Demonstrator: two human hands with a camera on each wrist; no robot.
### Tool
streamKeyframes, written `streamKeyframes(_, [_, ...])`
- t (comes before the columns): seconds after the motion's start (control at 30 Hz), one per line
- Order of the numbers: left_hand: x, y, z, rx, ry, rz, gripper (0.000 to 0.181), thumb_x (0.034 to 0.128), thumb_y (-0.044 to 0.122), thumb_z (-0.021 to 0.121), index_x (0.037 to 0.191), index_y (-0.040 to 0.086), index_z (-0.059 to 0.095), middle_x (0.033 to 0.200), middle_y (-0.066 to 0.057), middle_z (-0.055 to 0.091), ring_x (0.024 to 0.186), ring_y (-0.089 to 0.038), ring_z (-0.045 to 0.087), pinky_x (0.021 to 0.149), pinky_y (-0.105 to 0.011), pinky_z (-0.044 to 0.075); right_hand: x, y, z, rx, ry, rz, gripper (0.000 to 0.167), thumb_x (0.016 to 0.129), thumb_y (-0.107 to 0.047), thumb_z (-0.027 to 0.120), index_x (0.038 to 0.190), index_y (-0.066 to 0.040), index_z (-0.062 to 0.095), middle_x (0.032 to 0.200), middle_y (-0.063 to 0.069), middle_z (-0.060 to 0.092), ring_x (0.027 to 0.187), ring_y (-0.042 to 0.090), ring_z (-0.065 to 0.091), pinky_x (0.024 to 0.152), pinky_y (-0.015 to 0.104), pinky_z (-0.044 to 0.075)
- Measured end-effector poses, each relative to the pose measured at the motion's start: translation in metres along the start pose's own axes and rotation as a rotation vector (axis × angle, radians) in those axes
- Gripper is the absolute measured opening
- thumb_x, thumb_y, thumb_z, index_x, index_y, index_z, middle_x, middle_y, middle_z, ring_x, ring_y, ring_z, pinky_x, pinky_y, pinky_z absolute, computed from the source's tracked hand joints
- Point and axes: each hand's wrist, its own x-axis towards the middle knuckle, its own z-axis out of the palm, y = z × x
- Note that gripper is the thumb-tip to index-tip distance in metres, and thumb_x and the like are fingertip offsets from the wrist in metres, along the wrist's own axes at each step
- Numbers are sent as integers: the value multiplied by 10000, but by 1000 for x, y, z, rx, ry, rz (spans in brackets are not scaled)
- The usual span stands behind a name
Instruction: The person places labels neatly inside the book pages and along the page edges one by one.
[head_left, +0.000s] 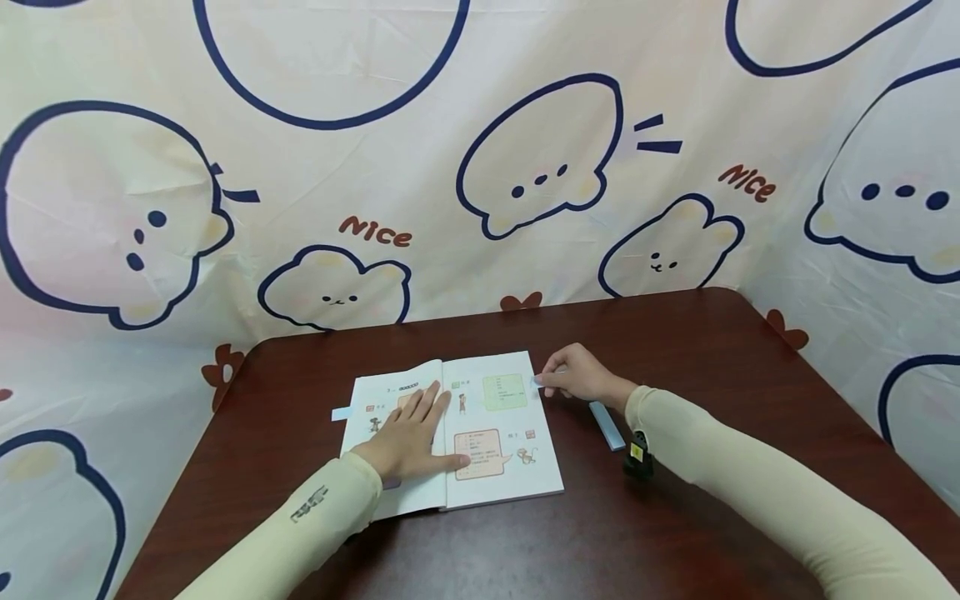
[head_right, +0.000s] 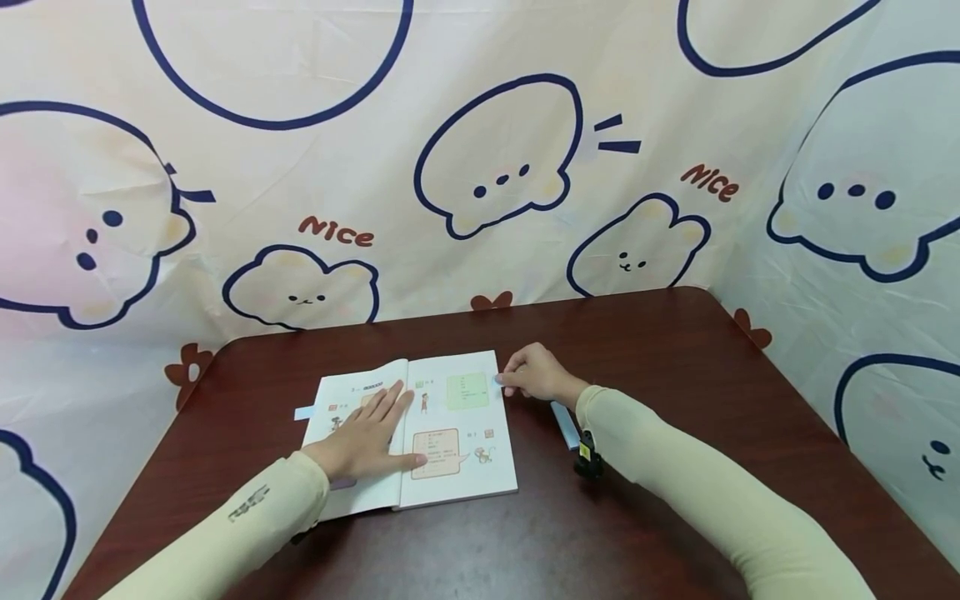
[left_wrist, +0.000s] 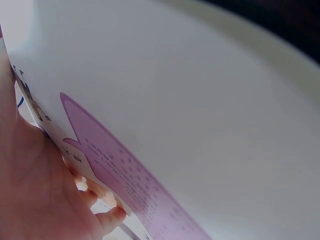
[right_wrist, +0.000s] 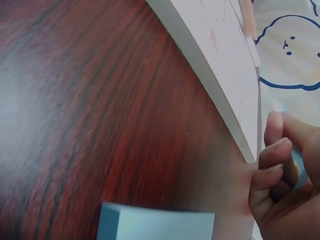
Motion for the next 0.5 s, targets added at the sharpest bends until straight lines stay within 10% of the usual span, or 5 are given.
streamKeyframes(0.5, [0, -1, 1, 1, 4, 3, 1109, 863, 782, 539, 1636, 104, 124, 1727, -115, 25, 1588, -381, 96, 1212, -638, 222, 21, 5, 17, -48, 18, 34, 270, 939, -192, 722, 709, -52, 702, 578, -14, 587, 547, 115, 451, 526, 232, 337])
